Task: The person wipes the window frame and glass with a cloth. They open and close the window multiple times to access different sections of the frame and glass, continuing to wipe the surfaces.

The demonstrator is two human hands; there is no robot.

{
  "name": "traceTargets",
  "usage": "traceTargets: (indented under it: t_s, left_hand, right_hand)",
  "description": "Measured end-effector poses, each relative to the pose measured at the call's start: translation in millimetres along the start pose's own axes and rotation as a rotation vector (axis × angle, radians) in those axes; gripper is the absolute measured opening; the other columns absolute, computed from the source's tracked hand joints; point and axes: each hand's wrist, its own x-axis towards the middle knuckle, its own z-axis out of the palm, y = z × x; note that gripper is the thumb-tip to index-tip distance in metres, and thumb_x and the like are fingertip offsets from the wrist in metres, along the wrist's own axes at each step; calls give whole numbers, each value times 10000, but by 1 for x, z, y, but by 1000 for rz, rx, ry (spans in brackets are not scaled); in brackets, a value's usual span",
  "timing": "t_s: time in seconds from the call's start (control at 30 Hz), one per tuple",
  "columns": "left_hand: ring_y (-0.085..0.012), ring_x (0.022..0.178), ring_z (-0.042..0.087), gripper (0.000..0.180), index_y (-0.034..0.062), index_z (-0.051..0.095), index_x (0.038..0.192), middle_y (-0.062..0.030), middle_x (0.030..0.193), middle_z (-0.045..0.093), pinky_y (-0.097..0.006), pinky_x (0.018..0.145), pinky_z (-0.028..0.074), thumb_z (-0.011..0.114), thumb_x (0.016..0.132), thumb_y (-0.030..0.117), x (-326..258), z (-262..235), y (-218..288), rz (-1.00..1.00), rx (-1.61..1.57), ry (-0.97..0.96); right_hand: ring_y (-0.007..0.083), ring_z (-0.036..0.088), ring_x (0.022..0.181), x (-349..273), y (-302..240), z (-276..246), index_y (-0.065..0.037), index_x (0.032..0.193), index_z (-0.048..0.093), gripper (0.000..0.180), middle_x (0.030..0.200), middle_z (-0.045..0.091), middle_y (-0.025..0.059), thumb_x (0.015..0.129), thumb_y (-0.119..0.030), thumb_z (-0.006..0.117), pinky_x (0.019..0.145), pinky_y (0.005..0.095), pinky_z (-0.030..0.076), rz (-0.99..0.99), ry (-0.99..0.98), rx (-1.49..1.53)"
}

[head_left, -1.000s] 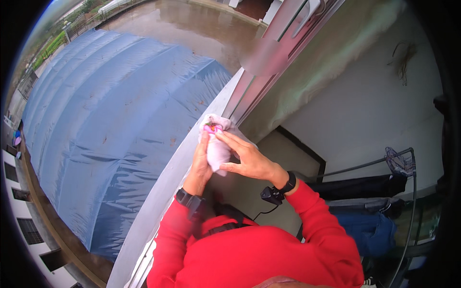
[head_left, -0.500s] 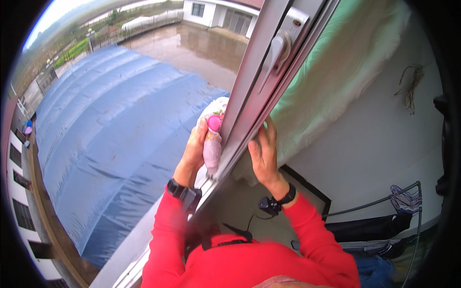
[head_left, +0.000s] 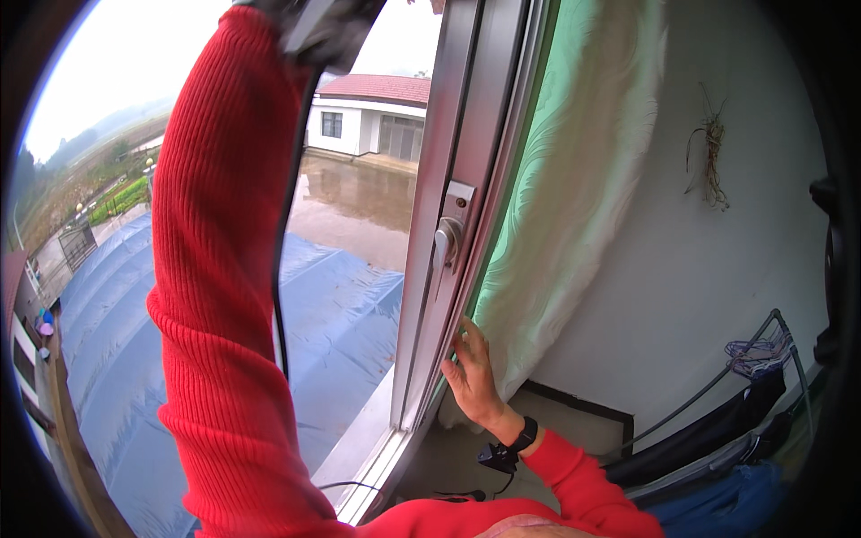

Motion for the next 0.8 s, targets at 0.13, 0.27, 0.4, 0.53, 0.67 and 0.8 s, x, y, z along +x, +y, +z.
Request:
traceTargets:
  t_s: [0.13, 0.27, 0.4, 0.53, 0.67, 0.8]
  left_hand:
    - [-144, 850, 641, 463, 15, 580, 1252, -92, 1008, 664, -269, 742, 535, 620, 927, 342, 20, 4, 9, 19, 54, -8]
    - [-151, 849, 658, 421, 9, 618, 1213, -103, 993, 676, -267, 747, 545, 669, 902, 289, 19, 19, 10, 24, 87, 19]
    - [-162, 813, 672, 398, -28, 669, 1127, -128, 988, 689, -279, 724, 547, 737, 821, 218, 5, 34, 9, 154, 154, 26]
    - [-169, 893, 660, 402, -23, 651, 1164, -107, 1018, 684, -292, 794, 529, 723, 823, 176, 5, 40, 10, 78, 392, 198]
    - [-170, 929, 648, 385, -5, 639, 1165, -92, 1028, 673, -302, 853, 510, 704, 816, 144, -4, 46, 7, -26, 369, 164]
    - [-173, 883, 640, 351, -9, 657, 1099, -81, 975, 667, -305, 825, 510, 692, 778, 129, -12, 54, 10, -140, 446, 275]
  right_hand:
    - [411, 340, 1348, 0, -2, -1, 40, 1389, 448, 558, 1484, 325, 238, 1006, -362, 494, 1114, 470, 271, -5, -12, -27]
    - [405, 329, 1369, 0, 1, -1, 4, 1419, 422, 549, 1492, 322, 244, 1009, -356, 489, 1123, 469, 264, -29, -30, -27]
    - [412, 319, 1379, 1, 4, 4, -13, 1423, 425, 528, 1507, 306, 249, 1013, -341, 487, 1129, 467, 261, -65, 8, 55]
    - [405, 338, 1372, -1, 7, 10, -14, 1418, 434, 507, 1498, 332, 248, 1014, -315, 494, 1126, 451, 279, -61, 37, 61]
    - [393, 356, 1365, -3, 7, 13, -14, 1408, 450, 497, 1478, 371, 243, 1008, -302, 508, 1123, 441, 294, -37, 82, 85]
    - [360, 355, 1377, -3, 10, 15, -18, 1431, 413, 502, 1482, 387, 197, 1022, -303, 469, 1134, 425, 276, -49, 91, 33]
